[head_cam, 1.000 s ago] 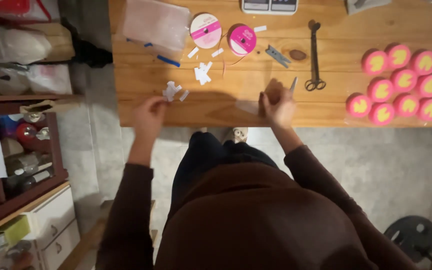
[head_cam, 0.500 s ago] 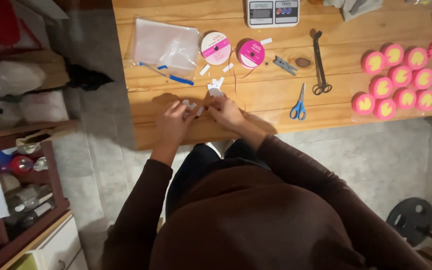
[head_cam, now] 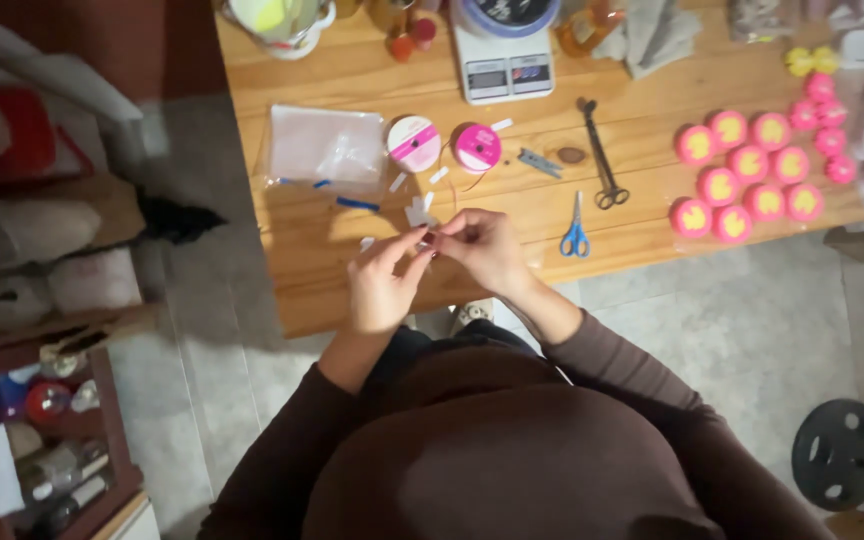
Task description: Packaging handmade flower-shaped candles into plastic bags and attaching labels using ribbon.
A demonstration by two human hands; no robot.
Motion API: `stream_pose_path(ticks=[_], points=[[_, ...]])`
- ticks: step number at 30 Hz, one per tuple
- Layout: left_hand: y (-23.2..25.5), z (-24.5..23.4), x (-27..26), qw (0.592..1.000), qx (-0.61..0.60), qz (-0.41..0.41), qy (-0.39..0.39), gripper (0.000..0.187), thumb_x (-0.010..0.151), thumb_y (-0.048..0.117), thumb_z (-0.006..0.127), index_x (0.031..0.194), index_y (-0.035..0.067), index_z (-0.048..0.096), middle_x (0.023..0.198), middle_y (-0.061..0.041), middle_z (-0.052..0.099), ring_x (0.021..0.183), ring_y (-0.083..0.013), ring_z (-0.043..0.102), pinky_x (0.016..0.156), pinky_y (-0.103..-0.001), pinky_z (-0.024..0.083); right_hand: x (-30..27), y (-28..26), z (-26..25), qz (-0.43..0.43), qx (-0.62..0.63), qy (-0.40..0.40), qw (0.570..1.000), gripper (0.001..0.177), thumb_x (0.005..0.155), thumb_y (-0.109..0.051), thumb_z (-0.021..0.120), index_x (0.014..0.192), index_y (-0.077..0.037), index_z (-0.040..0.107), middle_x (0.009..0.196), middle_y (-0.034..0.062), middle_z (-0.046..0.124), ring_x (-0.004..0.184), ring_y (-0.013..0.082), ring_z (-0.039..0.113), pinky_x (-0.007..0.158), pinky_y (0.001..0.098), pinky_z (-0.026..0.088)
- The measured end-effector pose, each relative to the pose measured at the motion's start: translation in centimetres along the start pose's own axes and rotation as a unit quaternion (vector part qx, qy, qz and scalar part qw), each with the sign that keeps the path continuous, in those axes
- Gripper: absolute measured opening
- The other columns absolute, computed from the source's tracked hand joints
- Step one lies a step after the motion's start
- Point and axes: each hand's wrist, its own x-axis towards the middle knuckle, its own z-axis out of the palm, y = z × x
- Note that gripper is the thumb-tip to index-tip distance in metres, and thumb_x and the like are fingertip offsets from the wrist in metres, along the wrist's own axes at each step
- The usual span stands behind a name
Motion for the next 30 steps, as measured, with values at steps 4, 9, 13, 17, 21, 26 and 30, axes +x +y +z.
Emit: stream_pose_path(ticks=[4, 9, 13, 17, 21, 26, 30], points=[[6.7, -1.1, 2.5, 0.997, -0.055, 0.038, 0.034, 0.03, 0.09, 0.009, 0.083, 0.119, 0.012, 0.076, 0.11, -0.008, 0.078, 0.093, -0.0226, 0.077, 0.081, -0.032, 0.061, -4.0, -8.7, -1.5, -0.013, -0.01, 0.05, 0.999, 0.01, 0.095, -0.007, 0.081, 0.095, 0.002, 0.077, 0.082, 0.0025, 0.072, 0.071, 0.0034, 0.055, 0.063, 0.0231, 0.044], [12.9, -2.4, 4.0, 0.887, -0.443, -0.058, -0.116, 0.026, 0.098, -0.001, 0.071, 0.125, -0.002, 0.071, 0.117, -0.014, 0.075, 0.105, -0.0184, 0.074, 0.094, -0.029, 0.06, -10.1, -19.5, -3.4, -0.334, -0.236, 0.145, 0.901, 0.014, 0.09, -0.003, 0.081, 0.101, -0.002, 0.072, 0.103, 0.0095, 0.07, 0.085, 0.017, 0.065, 0.076, 0.0254, 0.054], [17.7, -3.7, 4.3, 0.831, -0.49, -0.146, -0.22, 0.025, 0.094, -0.004, 0.068, 0.118, -0.006, 0.071, 0.113, -0.015, 0.078, 0.101, -0.0218, 0.078, 0.093, -0.032, 0.062, -13.0, -25.2, -4.5, -0.465, -0.35, 0.126, 0.804, 0.019, 0.086, -0.004, 0.083, 0.1, -0.004, 0.07, 0.112, 0.0126, 0.069, 0.106, 0.0326, 0.073, 0.089, 0.0355, 0.059], [19.7, -3.3, 3.4, 0.816, -0.493, -0.111, -0.279, 0.02, 0.097, -0.004, 0.069, 0.116, -0.007, 0.073, 0.11, -0.017, 0.078, 0.102, -0.0217, 0.076, 0.091, -0.032, 0.061, -14.8, -26.8, -5.6, -0.501, -0.364, 0.104, 0.778, 0.021, 0.084, -0.003, 0.085, 0.1, 0.0, 0.071, 0.108, 0.0156, 0.071, 0.105, 0.032, 0.075, 0.089, 0.0401, 0.064], [22.4, -3.8, 3.5, 0.884, -0.397, 0.072, -0.235, 0.018, 0.094, -0.005, 0.076, 0.112, -0.004, 0.075, 0.112, -0.017, 0.078, 0.1, -0.0209, 0.077, 0.088, -0.031, 0.063, -16.0, -26.4, -6.6, -0.53, -0.35, 0.099, 0.766, 0.025, 0.083, -0.003, 0.088, 0.1, 0.0, 0.069, 0.103, 0.0123, 0.072, 0.101, 0.0313, 0.076, 0.088, 0.0412, 0.065], [23.5, -3.2, 3.1, 0.912, -0.328, 0.141, -0.2, 0.02, 0.091, -0.006, 0.077, 0.111, -0.001, 0.075, 0.109, -0.016, 0.078, 0.094, -0.0209, 0.08, 0.083, -0.03, 0.065, -16.7, -26.2, -7.9, -0.544, -0.365, 0.082, 0.751, 0.03, 0.084, -0.002, 0.09, 0.103, 0.0, 0.067, 0.106, 0.0125, 0.071, 0.104, 0.0317, 0.076, 0.089, 0.0414, 0.066], [24.5, -3.0, 2.9, 0.916, -0.316, 0.156, -0.194, 0.021, 0.092, -0.007, 0.076, 0.111, -0.001, 0.074, 0.104, -0.014, 0.079, 0.091, -0.0206, 0.08, 0.08, -0.029, 0.066, -16.7, -26.6, -8.7, -0.577, -0.376, 0.06, 0.722, 0.031, 0.085, -0.003, 0.09, 0.105, 0.002, 0.067, 0.108, 0.0158, 0.07, 0.104, 0.0335, 0.075, 0.087, 0.0418, 0.067]])
